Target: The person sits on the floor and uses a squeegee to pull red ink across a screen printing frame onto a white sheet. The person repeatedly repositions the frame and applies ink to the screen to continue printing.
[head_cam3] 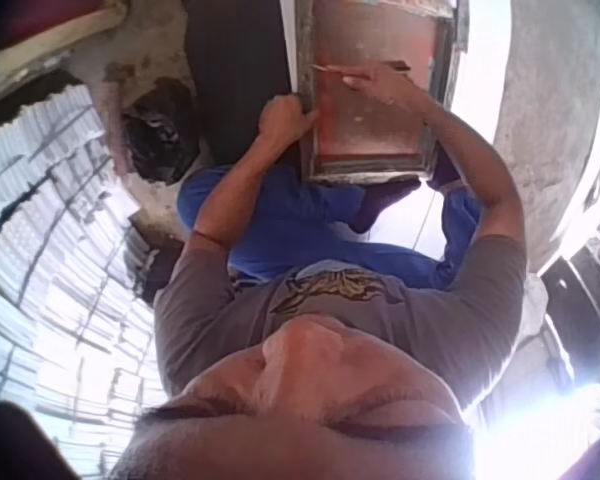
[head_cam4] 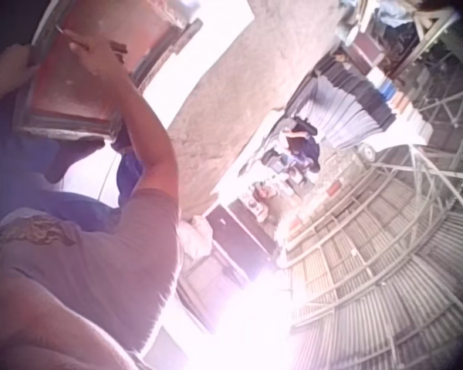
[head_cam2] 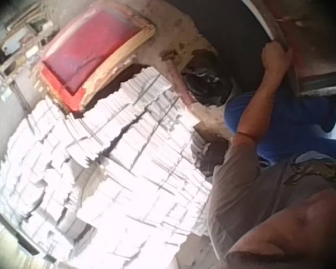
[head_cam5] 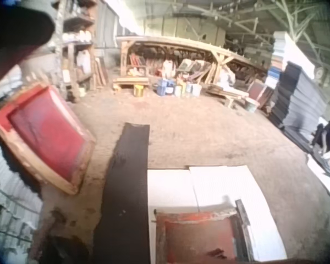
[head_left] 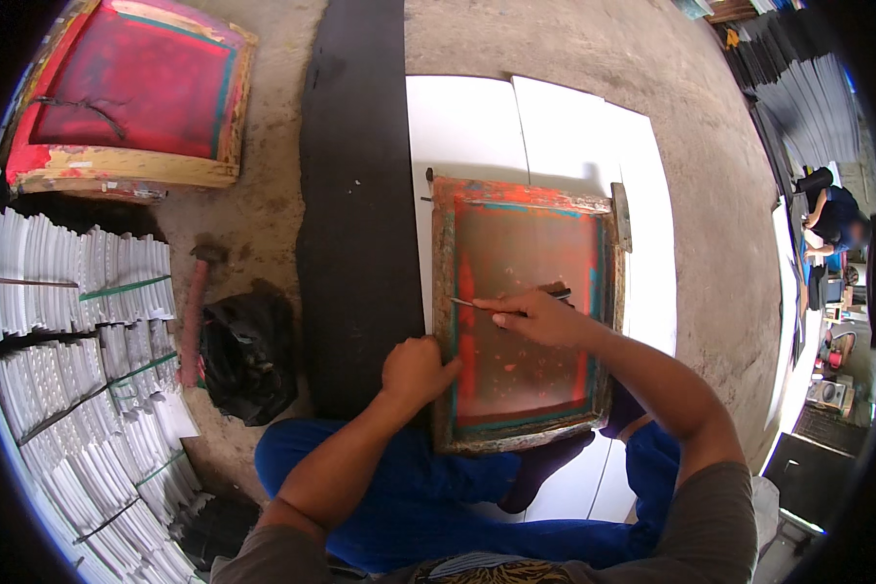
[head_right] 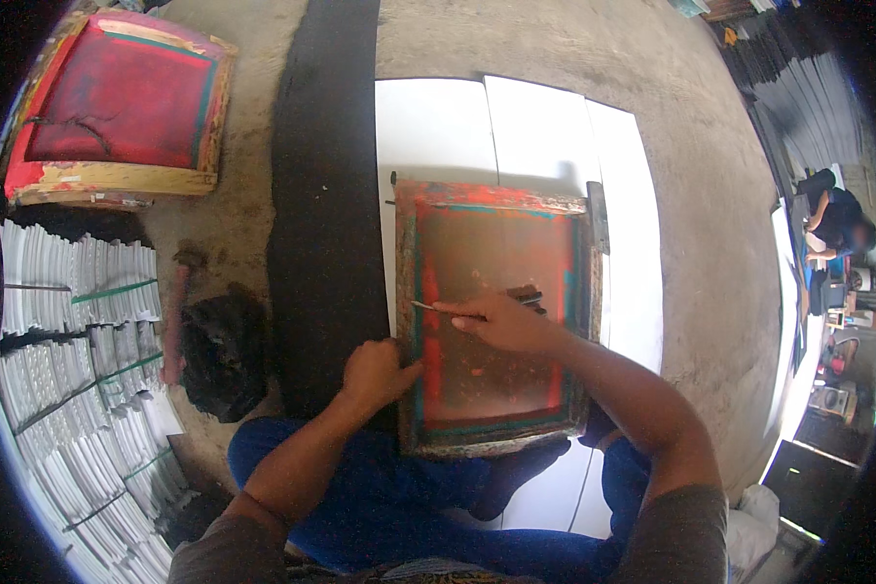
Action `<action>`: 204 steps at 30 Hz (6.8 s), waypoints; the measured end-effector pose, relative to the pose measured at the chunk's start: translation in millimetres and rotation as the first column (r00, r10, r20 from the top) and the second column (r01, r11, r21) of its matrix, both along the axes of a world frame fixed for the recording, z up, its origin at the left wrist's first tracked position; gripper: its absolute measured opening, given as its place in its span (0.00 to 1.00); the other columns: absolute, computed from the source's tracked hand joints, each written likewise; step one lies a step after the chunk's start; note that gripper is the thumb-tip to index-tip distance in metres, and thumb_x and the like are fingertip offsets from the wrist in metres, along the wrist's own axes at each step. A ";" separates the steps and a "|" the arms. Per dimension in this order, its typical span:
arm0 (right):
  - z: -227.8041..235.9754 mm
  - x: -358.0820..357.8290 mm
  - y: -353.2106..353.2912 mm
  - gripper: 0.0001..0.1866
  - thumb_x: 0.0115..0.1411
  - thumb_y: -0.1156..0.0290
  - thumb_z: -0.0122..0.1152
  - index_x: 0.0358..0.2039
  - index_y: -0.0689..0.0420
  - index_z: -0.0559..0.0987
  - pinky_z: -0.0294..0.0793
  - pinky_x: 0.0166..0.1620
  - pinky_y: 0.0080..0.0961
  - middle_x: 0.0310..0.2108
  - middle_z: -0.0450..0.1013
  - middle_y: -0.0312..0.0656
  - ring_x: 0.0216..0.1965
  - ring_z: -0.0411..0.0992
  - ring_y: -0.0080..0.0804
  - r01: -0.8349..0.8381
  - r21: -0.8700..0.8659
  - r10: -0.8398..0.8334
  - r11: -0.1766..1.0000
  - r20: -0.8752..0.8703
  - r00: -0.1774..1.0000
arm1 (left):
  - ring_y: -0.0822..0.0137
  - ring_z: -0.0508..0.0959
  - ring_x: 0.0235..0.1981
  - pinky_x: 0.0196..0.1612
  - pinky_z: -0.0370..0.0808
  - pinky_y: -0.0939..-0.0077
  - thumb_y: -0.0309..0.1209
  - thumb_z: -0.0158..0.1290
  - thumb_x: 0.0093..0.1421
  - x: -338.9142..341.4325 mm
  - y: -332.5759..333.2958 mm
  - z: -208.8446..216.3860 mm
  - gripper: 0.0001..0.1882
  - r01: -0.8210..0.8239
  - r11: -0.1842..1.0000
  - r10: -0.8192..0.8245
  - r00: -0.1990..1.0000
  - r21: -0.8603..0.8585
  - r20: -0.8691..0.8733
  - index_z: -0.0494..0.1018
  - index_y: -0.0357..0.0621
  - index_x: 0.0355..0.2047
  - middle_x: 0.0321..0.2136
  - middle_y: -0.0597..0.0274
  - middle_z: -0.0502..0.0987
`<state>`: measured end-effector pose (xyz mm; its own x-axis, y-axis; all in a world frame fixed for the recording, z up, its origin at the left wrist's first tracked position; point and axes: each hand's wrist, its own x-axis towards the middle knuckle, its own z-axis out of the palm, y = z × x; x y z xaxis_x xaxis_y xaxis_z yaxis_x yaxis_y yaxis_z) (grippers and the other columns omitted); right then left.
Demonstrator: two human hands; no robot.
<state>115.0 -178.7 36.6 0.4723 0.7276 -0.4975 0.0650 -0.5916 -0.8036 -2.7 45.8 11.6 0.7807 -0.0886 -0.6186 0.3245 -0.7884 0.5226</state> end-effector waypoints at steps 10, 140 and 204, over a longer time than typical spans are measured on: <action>-12.5 0.3 -3.6 0.23 0.69 0.64 0.55 0.64 0.34 0.73 0.75 0.43 0.39 0.34 0.78 0.43 0.36 0.78 0.38 0.114 -0.080 -0.129 0.990 -0.222 0.967 | 0.46 0.84 0.31 0.35 0.81 0.52 0.53 0.62 0.55 4.4 -1.3 7.9 0.28 0.028 0.999 -0.028 0.999 0.041 -0.020 0.81 0.34 0.29 0.26 0.42 0.82; 20.0 -23.4 20.7 0.23 0.67 0.61 0.54 0.63 0.32 0.73 0.75 0.32 0.43 0.26 0.76 0.43 0.27 0.76 0.44 0.126 -0.341 0.134 0.932 0.643 0.754 | 0.45 0.84 0.31 0.37 0.81 0.51 0.52 0.60 0.57 7.8 -0.5 7.6 0.28 0.016 0.999 -0.016 1.000 0.034 -0.021 0.81 0.33 0.30 0.26 0.41 0.82; 36.3 -10.0 29.6 0.24 0.63 0.61 0.57 0.61 0.36 0.73 0.78 0.31 0.44 0.29 0.78 0.45 0.28 0.79 0.46 -0.038 -0.606 0.470 0.794 0.573 0.672 | 0.46 0.84 0.31 0.36 0.81 0.53 0.57 0.61 0.56 4.6 -0.7 3.6 0.31 0.022 0.999 -0.023 1.000 0.045 0.015 0.82 0.33 0.30 0.28 0.41 0.82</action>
<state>105.0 -149.1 72.9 0.6574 0.6079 -0.4452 0.6607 -0.7491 -0.0473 1.9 45.1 15.1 0.7883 -0.0788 -0.6103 0.2986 -0.8181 0.4915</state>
